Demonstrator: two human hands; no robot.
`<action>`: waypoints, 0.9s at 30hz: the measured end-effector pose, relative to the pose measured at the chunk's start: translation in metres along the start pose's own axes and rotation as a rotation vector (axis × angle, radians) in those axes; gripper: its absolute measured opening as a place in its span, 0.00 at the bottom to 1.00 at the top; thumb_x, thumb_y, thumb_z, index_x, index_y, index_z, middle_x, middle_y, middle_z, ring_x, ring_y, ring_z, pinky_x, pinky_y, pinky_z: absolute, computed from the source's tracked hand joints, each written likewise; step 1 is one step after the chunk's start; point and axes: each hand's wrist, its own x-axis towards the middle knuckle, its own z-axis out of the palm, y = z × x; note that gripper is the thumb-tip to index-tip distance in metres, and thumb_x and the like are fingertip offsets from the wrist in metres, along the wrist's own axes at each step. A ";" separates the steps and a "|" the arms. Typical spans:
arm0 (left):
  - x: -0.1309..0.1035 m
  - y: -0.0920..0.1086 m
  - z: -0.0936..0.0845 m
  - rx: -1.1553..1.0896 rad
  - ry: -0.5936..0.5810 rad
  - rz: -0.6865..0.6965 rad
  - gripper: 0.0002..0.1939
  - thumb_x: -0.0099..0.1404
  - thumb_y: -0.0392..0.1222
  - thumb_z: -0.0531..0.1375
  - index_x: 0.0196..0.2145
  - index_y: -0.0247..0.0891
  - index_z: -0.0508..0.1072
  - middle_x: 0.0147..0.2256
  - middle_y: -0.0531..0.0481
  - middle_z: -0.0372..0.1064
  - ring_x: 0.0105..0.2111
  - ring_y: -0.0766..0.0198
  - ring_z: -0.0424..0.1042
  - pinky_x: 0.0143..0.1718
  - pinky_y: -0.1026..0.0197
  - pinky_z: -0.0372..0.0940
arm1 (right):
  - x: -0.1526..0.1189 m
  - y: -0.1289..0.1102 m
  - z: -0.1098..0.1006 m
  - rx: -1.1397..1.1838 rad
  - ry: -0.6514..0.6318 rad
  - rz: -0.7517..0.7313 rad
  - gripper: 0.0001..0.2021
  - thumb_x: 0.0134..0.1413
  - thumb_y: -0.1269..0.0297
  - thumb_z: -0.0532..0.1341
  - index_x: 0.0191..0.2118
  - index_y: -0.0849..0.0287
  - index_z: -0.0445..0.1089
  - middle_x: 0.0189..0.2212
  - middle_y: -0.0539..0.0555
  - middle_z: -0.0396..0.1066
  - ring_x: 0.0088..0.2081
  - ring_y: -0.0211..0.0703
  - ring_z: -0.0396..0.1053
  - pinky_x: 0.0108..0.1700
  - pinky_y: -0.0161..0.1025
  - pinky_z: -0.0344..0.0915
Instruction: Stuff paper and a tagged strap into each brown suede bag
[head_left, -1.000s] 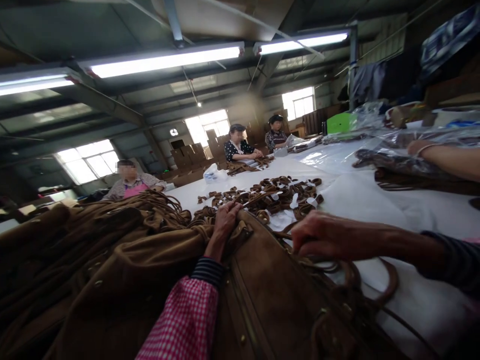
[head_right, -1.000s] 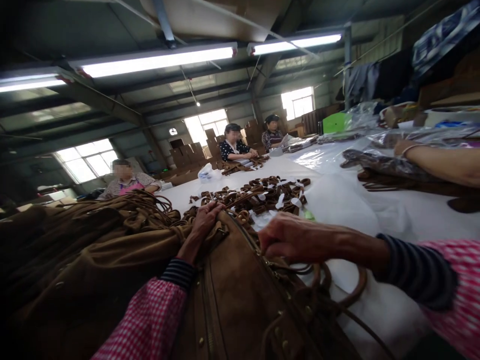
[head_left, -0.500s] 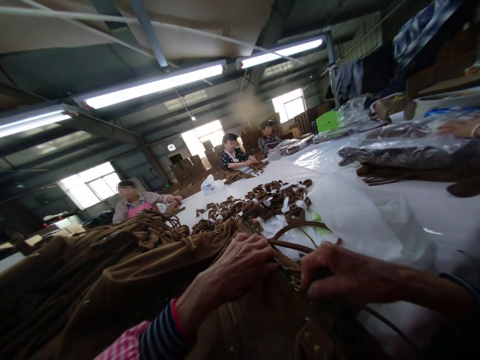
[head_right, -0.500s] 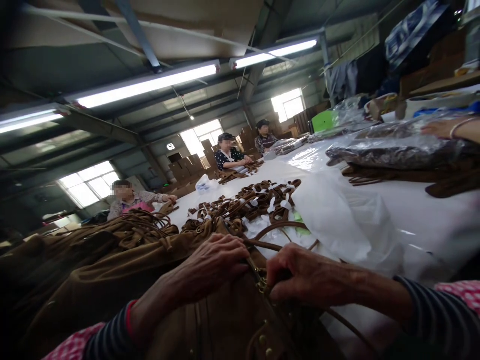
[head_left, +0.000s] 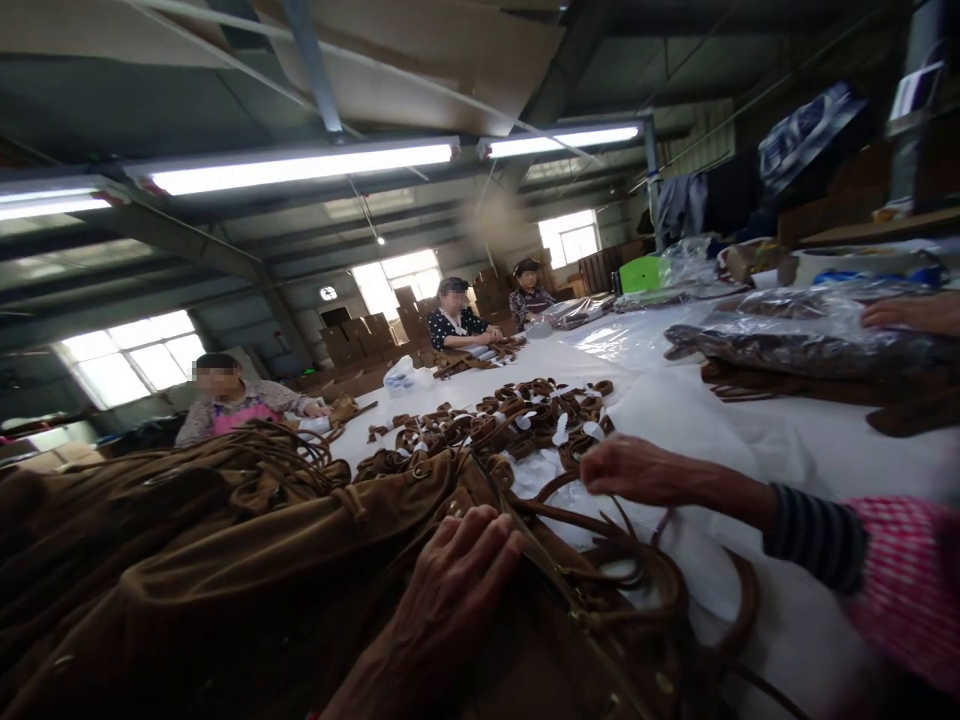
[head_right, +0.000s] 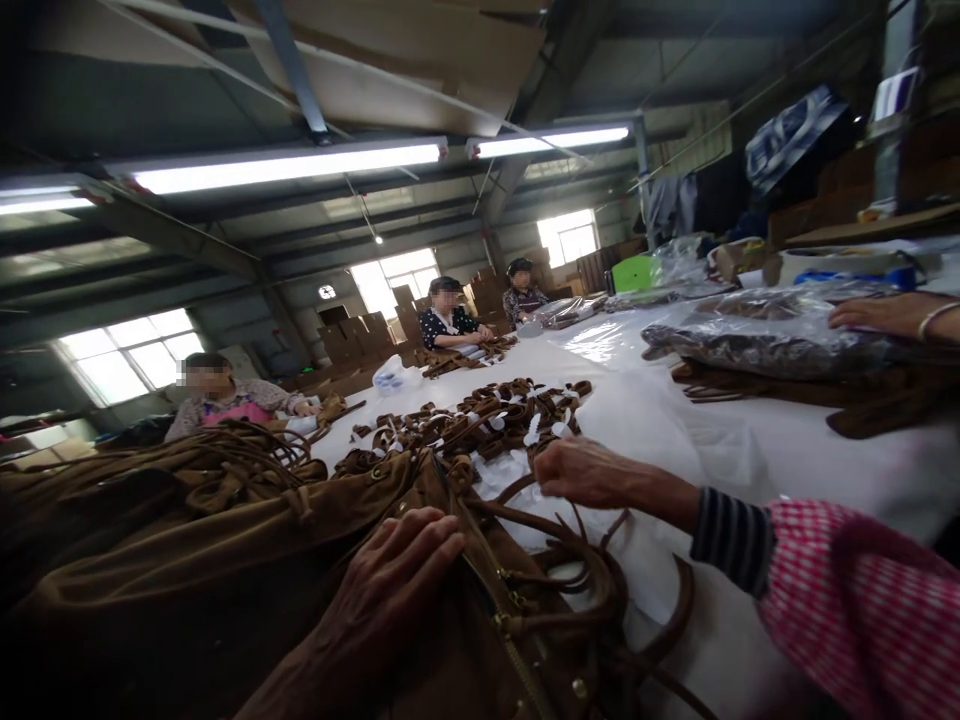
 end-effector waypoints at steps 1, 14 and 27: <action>0.000 0.000 0.001 -0.014 0.017 0.000 0.14 0.77 0.35 0.48 0.54 0.35 0.69 0.53 0.42 0.72 0.54 0.53 0.68 0.51 0.49 0.67 | 0.015 0.011 -0.003 -0.224 0.083 0.065 0.08 0.58 0.70 0.59 0.36 0.60 0.77 0.33 0.54 0.76 0.36 0.42 0.71 0.37 0.34 0.61; -0.019 -0.014 0.020 -0.117 -0.035 0.027 0.16 0.76 0.36 0.50 0.58 0.44 0.69 0.59 0.46 0.68 0.63 0.54 0.60 0.59 0.50 0.63 | 0.096 0.067 0.028 -0.592 0.081 0.190 0.13 0.57 0.74 0.57 0.43 0.61 0.77 0.42 0.64 0.78 0.44 0.53 0.76 0.42 0.39 0.64; 0.012 0.001 -0.002 -0.253 -0.259 -0.130 0.10 0.73 0.37 0.56 0.51 0.44 0.68 0.49 0.50 0.69 0.49 0.55 0.62 0.53 0.49 0.58 | 0.082 0.016 -0.020 -0.520 0.351 0.044 0.16 0.64 0.74 0.51 0.50 0.59 0.73 0.49 0.61 0.73 0.46 0.49 0.72 0.43 0.37 0.61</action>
